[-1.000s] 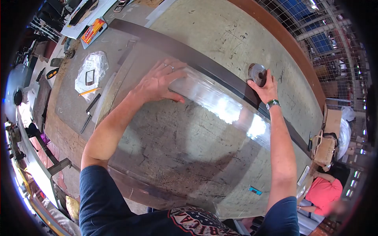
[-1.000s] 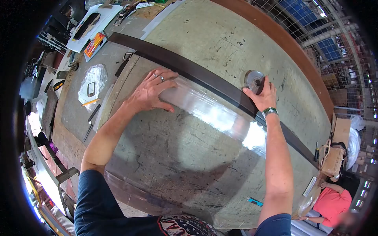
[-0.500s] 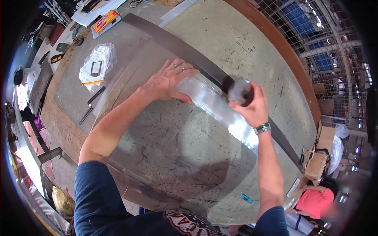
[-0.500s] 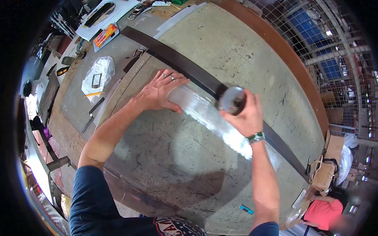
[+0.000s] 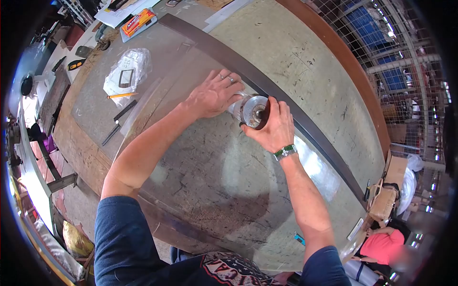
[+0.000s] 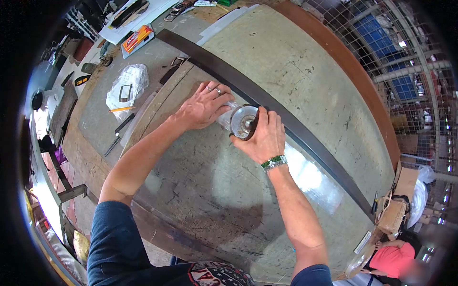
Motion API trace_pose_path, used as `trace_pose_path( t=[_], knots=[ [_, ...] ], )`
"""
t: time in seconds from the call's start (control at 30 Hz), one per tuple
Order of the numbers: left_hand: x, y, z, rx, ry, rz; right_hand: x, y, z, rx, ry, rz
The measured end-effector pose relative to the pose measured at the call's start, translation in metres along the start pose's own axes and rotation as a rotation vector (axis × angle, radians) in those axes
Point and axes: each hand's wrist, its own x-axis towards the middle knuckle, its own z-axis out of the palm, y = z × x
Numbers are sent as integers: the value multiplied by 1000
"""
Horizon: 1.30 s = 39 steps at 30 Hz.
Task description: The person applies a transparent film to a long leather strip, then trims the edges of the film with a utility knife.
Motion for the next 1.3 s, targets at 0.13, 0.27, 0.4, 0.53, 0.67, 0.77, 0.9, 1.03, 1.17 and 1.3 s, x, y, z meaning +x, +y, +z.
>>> trace_pose_path(
  t=[0.13, 0.27, 0.4, 0.53, 0.67, 0.77, 0.9, 1.03, 1.17, 1.3],
  knots=[
    [0, 3, 3, 34, 2, -43, -17, -4, -21, 1, 88, -5],
    [-1, -2, 7, 23, 34, -78, -92, -6, -57, 155, 223, -14],
    [-48, 5, -23, 347, -60, -244, -246, 13, -86, 248, 242, 124],
    [-180, 112, -98, 267, 399, -180, -430, 17, -94, 272, 251, 447],
    [-332, 205, -93, 278, 381, -481, -550, 9, -61, 246, 247, 492],
    [-380, 235, -69, 293, 219, -586, -558, -14, -49, 233, 282, 364],
    [-398, 252, -32, 387, 260, -632, -537, -16, -35, 257, 256, 149],
    [-400, 266, -32, 388, 311, -663, -515, -30, -26, 247, 162, -23],
    [-398, 245, -51, 396, 374, -646, -508, -52, -13, 149, 73, -37],
    [-397, 204, -66, 438, 227, -634, -519, -58, 9, 72, 63, -79]
  ],
)
